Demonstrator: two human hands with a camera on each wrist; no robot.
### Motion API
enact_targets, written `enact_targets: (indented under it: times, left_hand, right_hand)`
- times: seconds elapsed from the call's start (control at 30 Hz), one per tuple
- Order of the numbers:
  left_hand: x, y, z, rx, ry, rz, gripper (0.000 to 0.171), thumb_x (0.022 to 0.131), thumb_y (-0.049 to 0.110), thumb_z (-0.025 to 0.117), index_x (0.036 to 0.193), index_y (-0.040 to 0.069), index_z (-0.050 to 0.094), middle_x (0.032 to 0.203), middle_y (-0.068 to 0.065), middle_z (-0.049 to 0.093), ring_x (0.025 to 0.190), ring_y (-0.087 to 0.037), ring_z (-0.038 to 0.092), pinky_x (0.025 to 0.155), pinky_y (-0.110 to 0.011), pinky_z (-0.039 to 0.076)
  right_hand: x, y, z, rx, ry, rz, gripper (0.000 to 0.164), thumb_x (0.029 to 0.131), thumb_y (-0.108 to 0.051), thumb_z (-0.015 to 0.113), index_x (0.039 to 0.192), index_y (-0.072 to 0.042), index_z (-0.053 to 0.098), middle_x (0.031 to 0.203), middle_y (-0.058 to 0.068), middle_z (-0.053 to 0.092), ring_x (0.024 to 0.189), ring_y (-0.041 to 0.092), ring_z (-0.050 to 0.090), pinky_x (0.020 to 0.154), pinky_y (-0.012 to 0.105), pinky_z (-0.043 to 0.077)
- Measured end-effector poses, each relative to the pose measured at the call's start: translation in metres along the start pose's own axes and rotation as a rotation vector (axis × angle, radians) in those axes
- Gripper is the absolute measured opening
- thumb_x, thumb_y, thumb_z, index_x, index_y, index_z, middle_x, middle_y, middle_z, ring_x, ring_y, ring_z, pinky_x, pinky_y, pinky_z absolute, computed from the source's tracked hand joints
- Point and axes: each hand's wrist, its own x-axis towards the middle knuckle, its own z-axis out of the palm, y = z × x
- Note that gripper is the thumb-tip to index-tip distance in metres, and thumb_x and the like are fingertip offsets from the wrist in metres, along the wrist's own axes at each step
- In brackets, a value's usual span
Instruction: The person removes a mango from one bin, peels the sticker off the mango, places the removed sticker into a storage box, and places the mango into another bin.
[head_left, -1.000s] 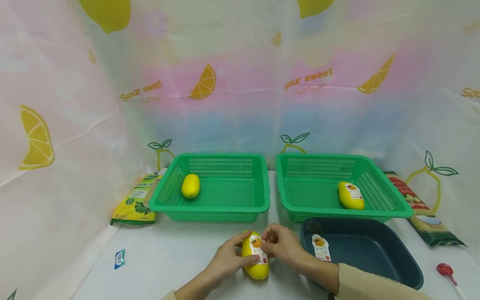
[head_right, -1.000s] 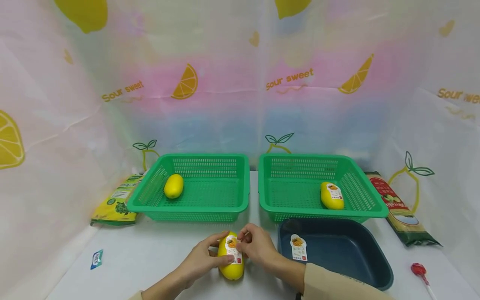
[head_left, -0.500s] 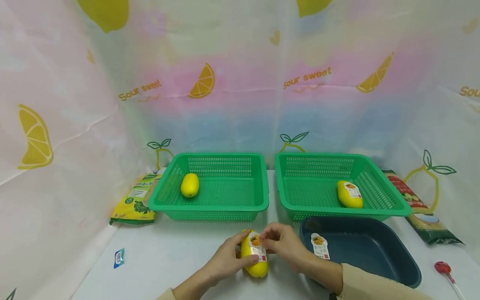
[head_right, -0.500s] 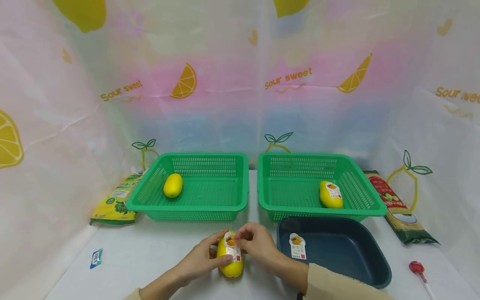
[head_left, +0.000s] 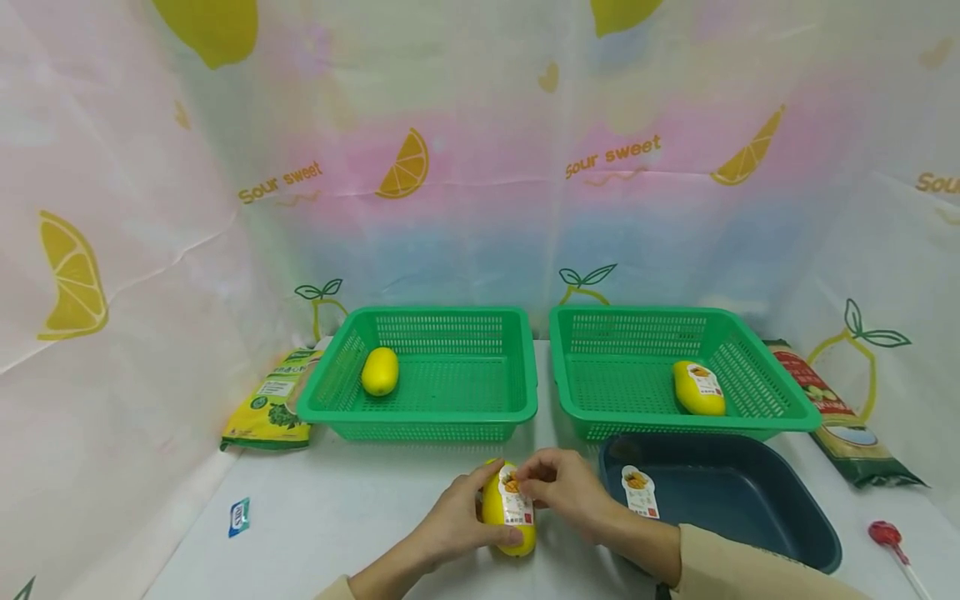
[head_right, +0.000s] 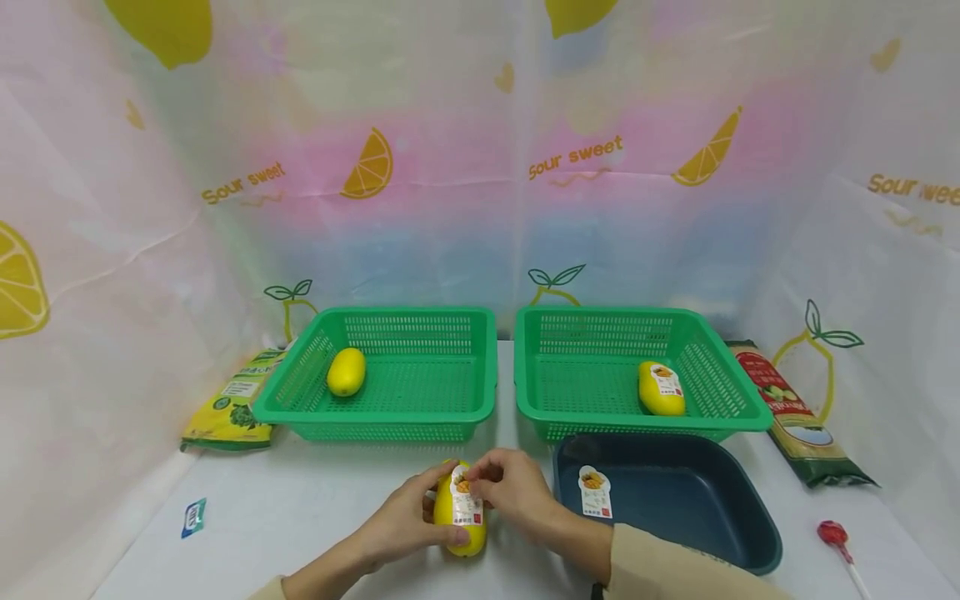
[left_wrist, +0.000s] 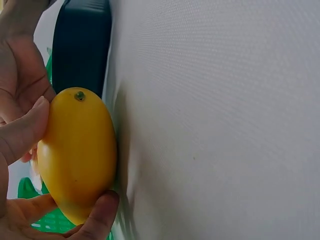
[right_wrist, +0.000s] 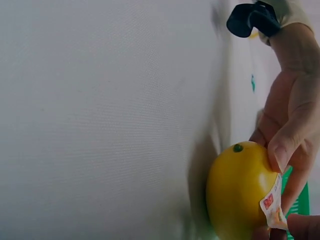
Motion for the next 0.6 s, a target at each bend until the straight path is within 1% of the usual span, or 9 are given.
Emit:
enact_targets:
  times: [0.17, 0.27, 0.33, 0.47, 0.6]
  left_hand:
    - [-0.0002, 0.0006, 0.0004, 0.009, -0.009, 0.007, 0.096, 0.072, 0.028, 0.088, 0.15, 0.006, 0.038, 0.118, -0.016, 0.053, 0.095, -0.021, 0.051, 0.076, -0.029, 0.048]
    - [-0.0009, 0.0011, 0.0011, 0.021, -0.011, 0.013, 0.098, 0.07, 0.026, 0.089, 0.15, 0.005, 0.037, 0.121, -0.017, 0.052, 0.097, -0.021, 0.05, 0.079, -0.031, 0.048]
    - [-0.0016, 0.0019, 0.0016, 0.023, -0.01, 0.009, 0.099, 0.068, 0.024, 0.089, 0.151, 0.005, 0.037, 0.123, -0.018, 0.052, 0.099, -0.021, 0.05, 0.082, -0.034, 0.048]
    - [-0.0017, 0.0037, 0.0026, 0.017, -0.001, -0.003, 0.099, 0.067, 0.02, 0.09, 0.15, 0.008, 0.038, 0.126, -0.019, 0.051, 0.101, -0.022, 0.051, 0.086, -0.042, 0.05]
    - [-0.0014, 0.005, 0.0035, 0.017, -0.003, -0.008, 0.099, 0.066, 0.019, 0.09, 0.15, 0.009, 0.039, 0.125, -0.018, 0.052, 0.1, -0.022, 0.051, 0.085, -0.042, 0.05]
  right_hand:
    - [-0.0008, 0.0006, 0.0003, 0.004, 0.021, 0.009, 0.008, 0.087, 0.005, 0.065, 0.095, 0.006, 0.067, 0.093, 0.009, 0.071, 0.084, 0.014, 0.065, 0.074, 0.035, 0.06]
    - [-0.0013, 0.0003, 0.0004, 0.026, 0.028, 0.016, 0.006, 0.087, 0.005, 0.065, 0.092, 0.006, 0.066, 0.092, 0.009, 0.071, 0.084, 0.014, 0.064, 0.074, 0.037, 0.06]
    - [-0.0018, -0.0007, 0.0, 0.042, 0.023, 0.029, 0.005, 0.087, 0.005, 0.065, 0.092, 0.006, 0.065, 0.091, 0.008, 0.07, 0.084, 0.014, 0.064, 0.075, 0.038, 0.06]
    - [-0.0028, -0.0036, -0.0018, 0.08, 0.002, 0.059, 0.004, 0.086, 0.005, 0.065, 0.087, 0.002, 0.063, 0.089, 0.006, 0.068, 0.084, 0.014, 0.063, 0.077, 0.038, 0.06]
    - [-0.0041, -0.0055, -0.0046, 0.115, -0.018, 0.081, 0.009, 0.086, 0.006, 0.065, 0.084, -0.002, 0.062, 0.088, 0.006, 0.067, 0.082, 0.015, 0.064, 0.078, 0.038, 0.06]
